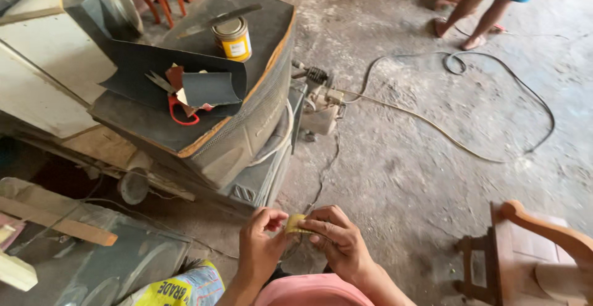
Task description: The person is sanding the wooden legs and base of a furniture piece by hand using sandpaper. They rub the sandpaper along the curved and flat surfaces of the wood to smooth them.
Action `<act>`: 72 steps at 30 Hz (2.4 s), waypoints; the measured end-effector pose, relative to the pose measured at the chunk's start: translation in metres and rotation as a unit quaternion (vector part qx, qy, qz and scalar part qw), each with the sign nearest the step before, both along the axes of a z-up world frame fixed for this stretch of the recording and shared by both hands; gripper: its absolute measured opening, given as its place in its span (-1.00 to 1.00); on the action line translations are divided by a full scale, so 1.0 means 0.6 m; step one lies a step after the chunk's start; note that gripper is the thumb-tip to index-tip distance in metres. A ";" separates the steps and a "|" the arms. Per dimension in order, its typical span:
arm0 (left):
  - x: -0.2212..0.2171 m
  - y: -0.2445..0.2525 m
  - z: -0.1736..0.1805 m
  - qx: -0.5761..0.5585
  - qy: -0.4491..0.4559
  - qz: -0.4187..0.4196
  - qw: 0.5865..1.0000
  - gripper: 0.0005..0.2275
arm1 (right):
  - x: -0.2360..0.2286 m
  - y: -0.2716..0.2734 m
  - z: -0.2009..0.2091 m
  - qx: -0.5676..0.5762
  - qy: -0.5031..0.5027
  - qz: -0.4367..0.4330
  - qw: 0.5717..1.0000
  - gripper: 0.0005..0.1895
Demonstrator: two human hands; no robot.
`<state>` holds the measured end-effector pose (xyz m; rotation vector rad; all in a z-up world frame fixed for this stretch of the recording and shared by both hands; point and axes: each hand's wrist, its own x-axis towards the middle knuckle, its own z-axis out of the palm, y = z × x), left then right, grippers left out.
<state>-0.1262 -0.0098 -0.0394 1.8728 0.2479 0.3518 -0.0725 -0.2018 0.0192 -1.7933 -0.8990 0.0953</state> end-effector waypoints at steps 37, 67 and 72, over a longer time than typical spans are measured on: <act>-0.042 -0.864 0.139 -0.388 0.327 -0.575 0.642 -0.53 | -0.358 -0.743 0.025 -0.275 -0.274 -0.509 0.769 -0.47; -0.230 -1.471 0.031 -0.463 0.361 -0.546 0.598 -0.56 | -0.566 -1.352 -0.040 -0.165 -0.088 -0.639 0.746 -0.17; -0.319 -1.548 0.057 -0.469 0.319 -0.495 0.658 -0.60 | -0.621 -1.514 -0.007 -0.138 0.014 -0.490 0.861 -0.14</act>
